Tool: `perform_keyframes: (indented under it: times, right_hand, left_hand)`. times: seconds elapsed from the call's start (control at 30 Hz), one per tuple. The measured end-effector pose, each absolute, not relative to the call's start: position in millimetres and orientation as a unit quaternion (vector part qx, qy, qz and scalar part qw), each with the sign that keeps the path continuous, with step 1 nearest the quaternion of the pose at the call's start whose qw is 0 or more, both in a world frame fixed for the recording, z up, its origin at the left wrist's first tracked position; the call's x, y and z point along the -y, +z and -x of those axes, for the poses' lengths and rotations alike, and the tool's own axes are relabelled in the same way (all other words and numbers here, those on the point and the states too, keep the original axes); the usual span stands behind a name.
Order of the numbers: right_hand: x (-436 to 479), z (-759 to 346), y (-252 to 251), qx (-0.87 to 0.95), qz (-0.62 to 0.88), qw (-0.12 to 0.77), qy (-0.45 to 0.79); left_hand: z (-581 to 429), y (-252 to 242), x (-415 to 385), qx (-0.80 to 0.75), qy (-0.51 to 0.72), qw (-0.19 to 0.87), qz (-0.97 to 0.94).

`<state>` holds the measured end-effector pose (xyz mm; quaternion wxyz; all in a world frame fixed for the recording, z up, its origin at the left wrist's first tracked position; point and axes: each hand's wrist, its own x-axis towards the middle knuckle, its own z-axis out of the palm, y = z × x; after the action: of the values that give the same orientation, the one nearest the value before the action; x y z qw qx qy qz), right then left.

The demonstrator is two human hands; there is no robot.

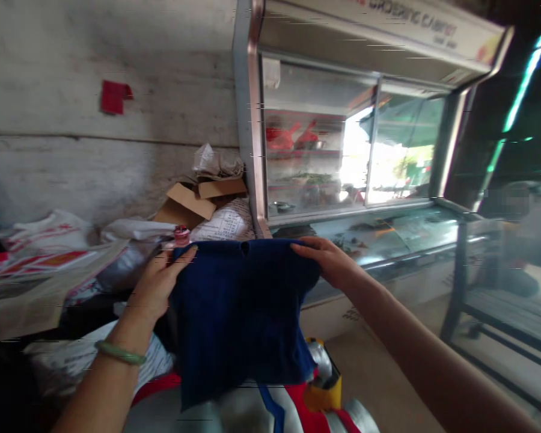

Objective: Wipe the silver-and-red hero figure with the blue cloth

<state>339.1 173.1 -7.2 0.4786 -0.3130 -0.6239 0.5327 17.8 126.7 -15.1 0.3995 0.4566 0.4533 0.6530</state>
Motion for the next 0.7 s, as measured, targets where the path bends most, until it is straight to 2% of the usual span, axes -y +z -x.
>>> perform_keyframes:
  times: [0.07, 0.17, 0.27, 0.37, 0.5, 0.6, 0.7]
  right_hand:
    - [-154, -336, -5, 0.615, 0.304, 0.481, 0.545]
    - [-116, -338, -8, 0.619, 0.300, 0.449, 0.570]
    - [-89, -336, -34, 0.641, 0.315, 0.395, 0.578]
    - [-84, -321, -87, 0.673, 0.356, 0.344, 0.549]
    - [-94, -294, -155, 0.773, 0.408, 0.281, 0.397]
    - [-97, -284, -163, 0.797, 0.376, 0.297, 0.368]
    - [-91, -275, -141, 0.809, 0.326, 0.310, 0.378]
  left_hand:
    - [-11, -5, -107, -0.454, 0.664, 0.341, -0.487]
    - [-2, 8, -60, -0.535, 0.642, 0.242, -0.494]
    - [3, 3, -17, -0.639, 0.569, 0.212, -0.472]
    - [10, -34, 0, -0.719, 0.470, 0.192, -0.474]
    - [28, -111, -2, -0.807, 0.287, 0.099, -0.506]
    - [44, -153, 8, -0.794, 0.332, 0.095, -0.500]
    - [54, -174, 35, -0.772, 0.398, 0.060, -0.492]
